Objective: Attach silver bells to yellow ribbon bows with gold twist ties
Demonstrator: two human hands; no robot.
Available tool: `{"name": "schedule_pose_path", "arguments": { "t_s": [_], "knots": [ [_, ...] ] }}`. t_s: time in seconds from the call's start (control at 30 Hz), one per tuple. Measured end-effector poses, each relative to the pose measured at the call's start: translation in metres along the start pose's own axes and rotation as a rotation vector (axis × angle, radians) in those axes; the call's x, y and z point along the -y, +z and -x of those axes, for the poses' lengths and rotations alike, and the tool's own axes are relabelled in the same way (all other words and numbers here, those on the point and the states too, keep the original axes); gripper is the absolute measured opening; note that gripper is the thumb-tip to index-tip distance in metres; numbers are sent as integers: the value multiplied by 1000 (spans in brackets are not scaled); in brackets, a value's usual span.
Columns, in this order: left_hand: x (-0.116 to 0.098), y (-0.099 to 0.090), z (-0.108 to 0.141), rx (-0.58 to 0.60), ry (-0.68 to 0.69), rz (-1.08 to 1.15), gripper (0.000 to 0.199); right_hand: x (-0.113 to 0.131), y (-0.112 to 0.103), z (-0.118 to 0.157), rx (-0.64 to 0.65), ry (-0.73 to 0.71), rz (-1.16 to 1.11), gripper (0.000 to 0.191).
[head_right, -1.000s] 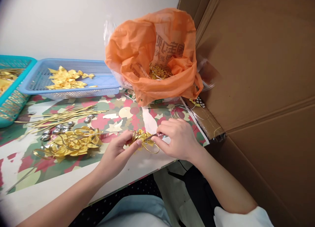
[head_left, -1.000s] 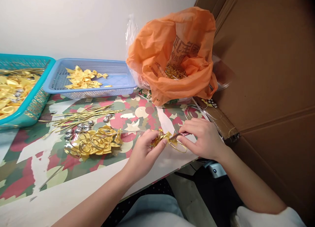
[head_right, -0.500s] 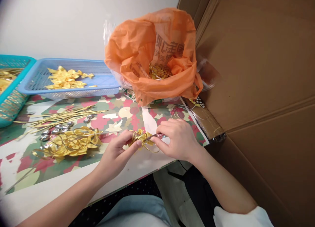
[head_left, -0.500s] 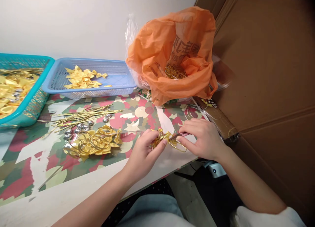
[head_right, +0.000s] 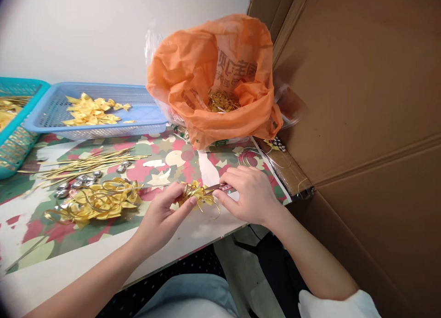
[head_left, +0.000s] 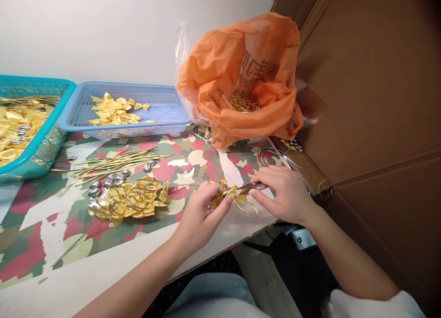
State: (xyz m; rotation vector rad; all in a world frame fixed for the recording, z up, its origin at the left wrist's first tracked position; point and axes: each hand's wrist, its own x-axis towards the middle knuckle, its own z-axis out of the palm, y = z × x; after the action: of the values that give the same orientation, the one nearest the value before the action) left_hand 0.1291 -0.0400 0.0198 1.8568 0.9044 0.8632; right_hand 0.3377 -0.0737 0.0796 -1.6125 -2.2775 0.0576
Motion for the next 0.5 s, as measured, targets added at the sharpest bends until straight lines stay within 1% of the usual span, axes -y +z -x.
{"name": "schedule_pose_path", "arguments": {
  "t_s": [0.1,0.17,0.23,0.27,0.3,0.37,0.43,0.5],
  "knots": [
    [-1,0,0,-21,25,-22,29,0,-3,2,-41,27,-93,27],
    [-1,0,0,-34,43,-33,29,5,-2,4,-76,65,-180,29],
    [-1,0,0,-44,54,-45,29,13,2,7,-98,87,-268,34],
    [-1,0,1,-49,54,-48,30,17,6,8,-114,82,-302,34],
    [-1,0,1,-54,48,-48,31,21,9,10,-131,68,-323,29],
    [-1,-1,2,-61,11,-24,33,26,16,12,-166,40,-342,15],
    [-2,-1,1,-56,-70,69,33,27,21,13,-188,40,-358,15],
    [-3,-1,0,-5,-180,267,30,25,23,15,-201,69,-388,17]
  ]
}}
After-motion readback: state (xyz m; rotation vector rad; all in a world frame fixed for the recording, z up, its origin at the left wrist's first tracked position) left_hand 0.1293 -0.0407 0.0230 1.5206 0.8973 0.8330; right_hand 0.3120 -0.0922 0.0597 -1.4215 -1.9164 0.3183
